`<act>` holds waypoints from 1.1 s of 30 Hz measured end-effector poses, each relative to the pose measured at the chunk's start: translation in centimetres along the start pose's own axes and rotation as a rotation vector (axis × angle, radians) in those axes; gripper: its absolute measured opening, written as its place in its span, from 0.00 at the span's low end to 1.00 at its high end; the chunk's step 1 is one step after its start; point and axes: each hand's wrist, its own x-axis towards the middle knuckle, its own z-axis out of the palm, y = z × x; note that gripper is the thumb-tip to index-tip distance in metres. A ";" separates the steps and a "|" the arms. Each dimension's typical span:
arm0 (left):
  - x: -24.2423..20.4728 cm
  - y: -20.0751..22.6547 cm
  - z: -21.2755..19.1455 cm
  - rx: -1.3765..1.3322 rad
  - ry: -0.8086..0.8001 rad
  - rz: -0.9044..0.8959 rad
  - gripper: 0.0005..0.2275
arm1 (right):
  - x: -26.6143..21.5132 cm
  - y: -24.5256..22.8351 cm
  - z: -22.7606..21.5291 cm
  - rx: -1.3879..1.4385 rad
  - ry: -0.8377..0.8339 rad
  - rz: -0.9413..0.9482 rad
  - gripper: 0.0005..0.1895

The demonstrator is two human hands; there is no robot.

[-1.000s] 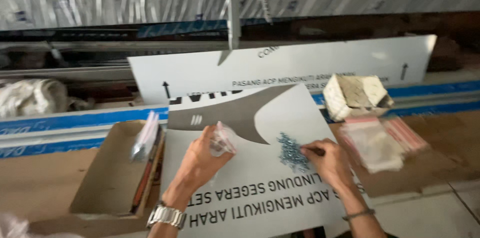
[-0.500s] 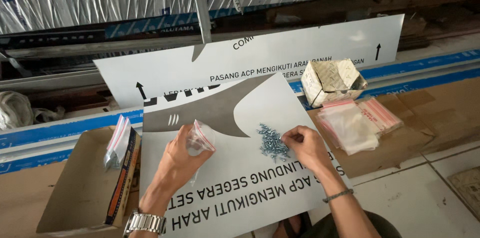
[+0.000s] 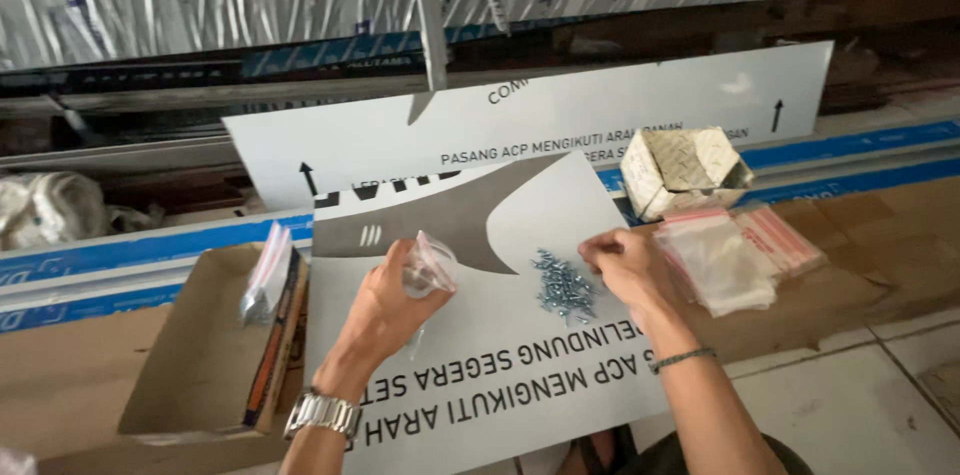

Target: The person repeatedly picks small screws from a pile on a white board and places them into small clear plastic bags. The person seals each filled bag and sets it aside, continuing the process throughout the clip.

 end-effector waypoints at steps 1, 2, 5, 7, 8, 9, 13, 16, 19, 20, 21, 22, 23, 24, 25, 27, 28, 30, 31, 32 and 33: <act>0.0 0.0 -0.2 0.001 0.007 -0.004 0.25 | -1.3 -2.0 0.1 0.001 -0.006 -0.006 0.08; 0.0 0.0 -0.3 -0.002 -0.007 -0.006 0.26 | -2.6 -4.0 0.1 0.108 -0.047 -0.037 0.10; 0.0 0.1 -0.4 -0.011 -0.019 -0.013 0.26 | -5.7 -9.4 0.0 0.214 -0.144 -0.140 0.11; 0.0 0.1 -0.5 -0.016 -0.019 -0.023 0.26 | -7.1 -11.9 0.6 0.213 -0.204 -0.209 0.11; 0.0 0.2 -0.4 -0.024 -0.020 -0.008 0.25 | -7.5 -12.7 1.2 0.214 -0.253 -0.249 0.11; 0.0 0.2 -0.4 -0.031 -0.021 0.007 0.25 | -8.0 -13.6 1.9 0.215 -0.303 -0.289 0.11; 0.1 -0.1 0.2 -0.051 -0.017 -0.034 0.28 | -8.0 -14.1 4.3 0.126 -0.380 -0.370 0.07; 0.5 -1.3 0.8 -0.112 -0.006 0.005 0.28 | -8.3 -13.7 5.6 0.048 -0.429 -0.445 0.06; 0.3 -1.5 0.7 -0.103 -0.006 -0.004 0.29 | -9.6 -14.3 5.4 0.072 -0.451 -0.471 0.06; 0.0 -1.1 0.6 -0.114 -0.017 0.009 0.30 | -10.5 -14.9 4.8 0.124 -0.430 -0.422 0.07; -0.3 -0.6 0.4 -0.125 -0.029 0.022 0.31 | -11.3 -15.5 4.1 0.174 -0.409 -0.372 0.08; -0.5 -0.7 0.3 -0.127 -0.023 0.012 0.31 | -11.5 -15.4 3.9 0.171 -0.420 -0.374 0.08; -0.7 -0.7 0.1 -0.124 -0.025 0.027 0.30 | -11.5 -15.3 3.6 0.215 -0.403 -0.349 0.08; -0.6 -0.4 0.2 -0.120 -0.033 0.053 0.29 | -11.5 -15.1 2.9 0.258 -0.372 -0.323 0.09; -0.6 -0.8 0.0 -0.123 -0.034 0.054 0.29 | -10.6 -14.2 3.1 0.256 -0.371 -0.323 0.09; -0.3 -1.1 0.2 -0.129 -0.018 0.039 0.30 | -8.6 -12.1 2.6 0.266 -0.251 -0.314 0.09; -0.5 -0.8 0.0 -0.137 -0.031 0.053 0.30 | -7.0 -10.2 2.5 0.258 -0.233 -0.310 0.09; -0.8 -0.3 -0.6 -0.098 -0.023 0.017 0.31 | -3.8 -6.5 2.3 0.155 -0.103 -0.288 0.07; -0.6 -0.4 -0.3 -0.102 -0.034 0.030 0.31 | -2.7 -4.7 1.8 0.152 -0.087 -0.283 0.07; -0.5 -0.6 0.0 -0.103 -0.015 0.030 0.31 | -1.7 -2.9 1.3 -0.052 -0.052 -0.208 0.07; -0.3 -0.7 0.2 -0.105 0.004 0.029 0.31 | -0.8 -1.1 0.9 -0.253 -0.017 -0.129 0.08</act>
